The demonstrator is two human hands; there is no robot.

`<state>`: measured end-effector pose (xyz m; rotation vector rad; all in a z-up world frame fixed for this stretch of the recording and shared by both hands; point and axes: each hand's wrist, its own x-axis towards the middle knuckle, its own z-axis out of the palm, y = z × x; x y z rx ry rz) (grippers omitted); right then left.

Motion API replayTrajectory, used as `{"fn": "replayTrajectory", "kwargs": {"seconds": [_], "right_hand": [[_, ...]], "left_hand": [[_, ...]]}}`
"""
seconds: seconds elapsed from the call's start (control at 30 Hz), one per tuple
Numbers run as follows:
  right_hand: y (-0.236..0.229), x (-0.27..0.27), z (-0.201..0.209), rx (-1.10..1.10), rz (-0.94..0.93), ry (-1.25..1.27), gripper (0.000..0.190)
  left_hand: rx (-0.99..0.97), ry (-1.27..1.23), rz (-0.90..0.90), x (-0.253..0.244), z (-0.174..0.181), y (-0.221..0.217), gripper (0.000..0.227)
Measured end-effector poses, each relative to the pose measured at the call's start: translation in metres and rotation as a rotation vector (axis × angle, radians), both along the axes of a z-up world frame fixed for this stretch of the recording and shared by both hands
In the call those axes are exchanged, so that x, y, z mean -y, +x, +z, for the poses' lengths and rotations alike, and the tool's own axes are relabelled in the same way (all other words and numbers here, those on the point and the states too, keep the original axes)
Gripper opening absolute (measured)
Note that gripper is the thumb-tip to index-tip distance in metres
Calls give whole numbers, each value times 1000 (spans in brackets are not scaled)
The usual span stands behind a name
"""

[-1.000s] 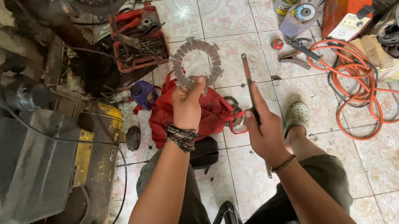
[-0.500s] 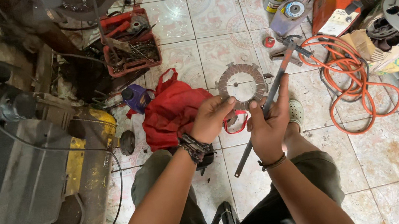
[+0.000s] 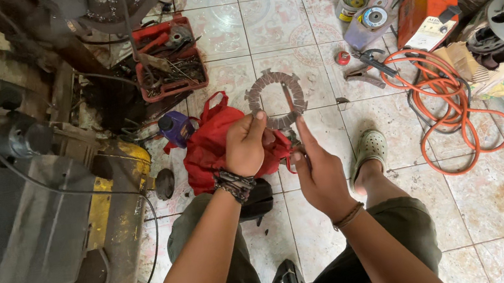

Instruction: The person holds a circular metal component with a red cloth and uses a metal rod to tap and adjust the segments of the ring. The person rotates the component while repeatedly tapping it with the rod to align or separate the segments.

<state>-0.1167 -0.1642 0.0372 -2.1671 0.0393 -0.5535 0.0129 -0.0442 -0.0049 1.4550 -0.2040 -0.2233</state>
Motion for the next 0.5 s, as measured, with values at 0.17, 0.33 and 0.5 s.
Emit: {"fn": "replayTrajectory", "kwargs": {"seconds": [0.17, 0.33, 0.5], "right_hand": [[0, -12, -6, -126, 32, -136, 61], [-1, -17, -5, -143, 52, -193, 62], [-3, -21, -4, -209, 61, -233, 64]], "left_hand": [[8, 47, 25, -6, -13, 8, 52], [20, 54, 62, -8, -22, 12, 52], [46, 20, 132, -9, -37, 15, 53]]}}
